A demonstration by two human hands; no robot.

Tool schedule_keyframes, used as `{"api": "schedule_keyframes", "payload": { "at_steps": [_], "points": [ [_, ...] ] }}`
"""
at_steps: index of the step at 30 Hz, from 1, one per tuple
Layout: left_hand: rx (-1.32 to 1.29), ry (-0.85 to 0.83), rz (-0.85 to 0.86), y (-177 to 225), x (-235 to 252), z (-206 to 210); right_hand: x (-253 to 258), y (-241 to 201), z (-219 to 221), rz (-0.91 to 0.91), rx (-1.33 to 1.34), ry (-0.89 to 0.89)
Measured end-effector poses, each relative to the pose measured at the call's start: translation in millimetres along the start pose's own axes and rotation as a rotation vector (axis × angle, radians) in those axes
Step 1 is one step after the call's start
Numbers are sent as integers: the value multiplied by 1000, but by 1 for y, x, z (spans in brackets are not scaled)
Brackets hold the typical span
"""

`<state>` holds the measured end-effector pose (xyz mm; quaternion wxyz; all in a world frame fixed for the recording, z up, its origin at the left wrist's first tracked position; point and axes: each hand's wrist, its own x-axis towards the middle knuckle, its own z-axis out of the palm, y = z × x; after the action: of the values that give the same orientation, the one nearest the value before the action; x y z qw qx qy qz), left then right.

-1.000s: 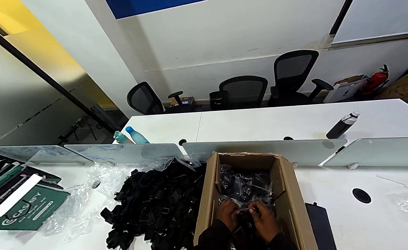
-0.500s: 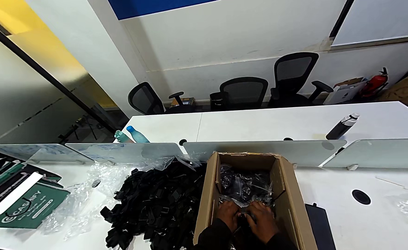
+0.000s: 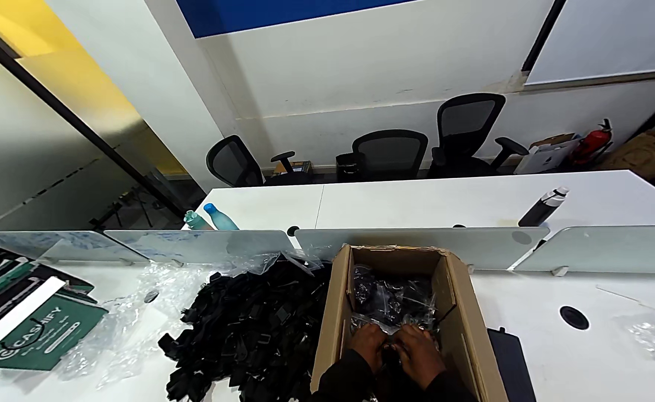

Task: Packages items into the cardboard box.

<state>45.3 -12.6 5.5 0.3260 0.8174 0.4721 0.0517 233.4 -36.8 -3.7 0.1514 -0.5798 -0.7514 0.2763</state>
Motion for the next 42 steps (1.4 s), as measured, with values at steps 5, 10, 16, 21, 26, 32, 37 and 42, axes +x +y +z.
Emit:
{"api": "schedule_keyframes", "payload": {
  "at_steps": [5, 10, 16, 21, 26, 32, 37, 42],
  "points": [
    [-36, -5, -105, 0, 0, -4, 1, 13, 8, 7, 230, 79],
    [-75, -16, -110, -1, 2, -5, 0, 11, 5, 38, 311, 121],
    [-114, -5, -35, 0, 1, -3, -1, 10, 5, 41, 306, 108],
    [-115, 33, 36, 1, -2, -3, -2, 3, 0, 20, 284, 74],
    [-69, 2, 27, 3, -1, -2, -3, 1, 3, -12, 261, 55],
    [-87, 72, -39, 3, -2, -4, 0, 10, 10, -33, 392, 128],
    [-125, 94, -72, 2, -3, -4, -1, 11, 9, -9, 477, 192],
    [-197, 109, -51, -3, -3, 0, -3, 11, 11, -65, 553, 266]
  ]
}}
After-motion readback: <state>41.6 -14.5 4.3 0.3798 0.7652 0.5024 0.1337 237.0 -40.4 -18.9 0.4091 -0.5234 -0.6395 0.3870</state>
